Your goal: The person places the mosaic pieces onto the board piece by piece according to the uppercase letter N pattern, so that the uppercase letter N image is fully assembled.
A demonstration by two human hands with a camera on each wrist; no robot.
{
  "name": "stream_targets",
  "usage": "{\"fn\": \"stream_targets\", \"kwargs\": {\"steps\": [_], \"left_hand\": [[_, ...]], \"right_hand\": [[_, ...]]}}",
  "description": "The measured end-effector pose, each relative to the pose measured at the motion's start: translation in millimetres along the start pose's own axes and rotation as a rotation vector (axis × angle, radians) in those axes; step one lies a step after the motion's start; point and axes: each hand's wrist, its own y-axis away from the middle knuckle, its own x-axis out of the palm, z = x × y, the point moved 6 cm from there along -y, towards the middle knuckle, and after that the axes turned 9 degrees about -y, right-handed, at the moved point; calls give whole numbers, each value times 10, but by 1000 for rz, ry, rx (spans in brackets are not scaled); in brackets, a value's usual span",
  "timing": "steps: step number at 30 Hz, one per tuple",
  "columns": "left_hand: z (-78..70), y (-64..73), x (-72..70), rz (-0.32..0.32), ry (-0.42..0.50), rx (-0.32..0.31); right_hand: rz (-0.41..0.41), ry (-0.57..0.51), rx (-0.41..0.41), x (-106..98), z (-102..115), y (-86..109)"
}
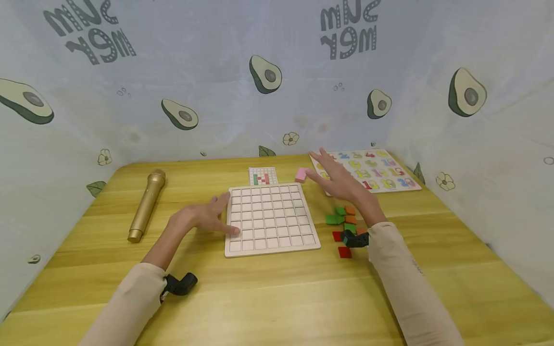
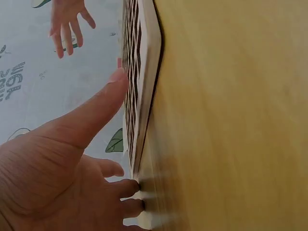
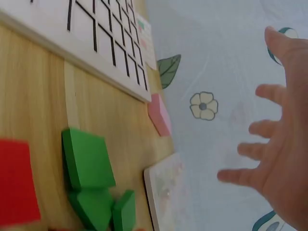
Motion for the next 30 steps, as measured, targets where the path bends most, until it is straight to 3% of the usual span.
{"fn": "stream_targets", "kwargs": {"steps": [7, 13, 25, 30], "left_hand": [[54, 2, 67, 10, -1, -12], [52, -11, 88, 9, 0, 15], [90, 1, 108, 15, -8, 20], [63, -37, 104, 14, 2, 25]], "right_hand": [[-94, 2, -118, -148, -51, 142], [-107, 30, -75, -233, -327, 317], [18, -79, -29, -219, -716, 532], [56, -244, 16, -254, -945, 697]]}}
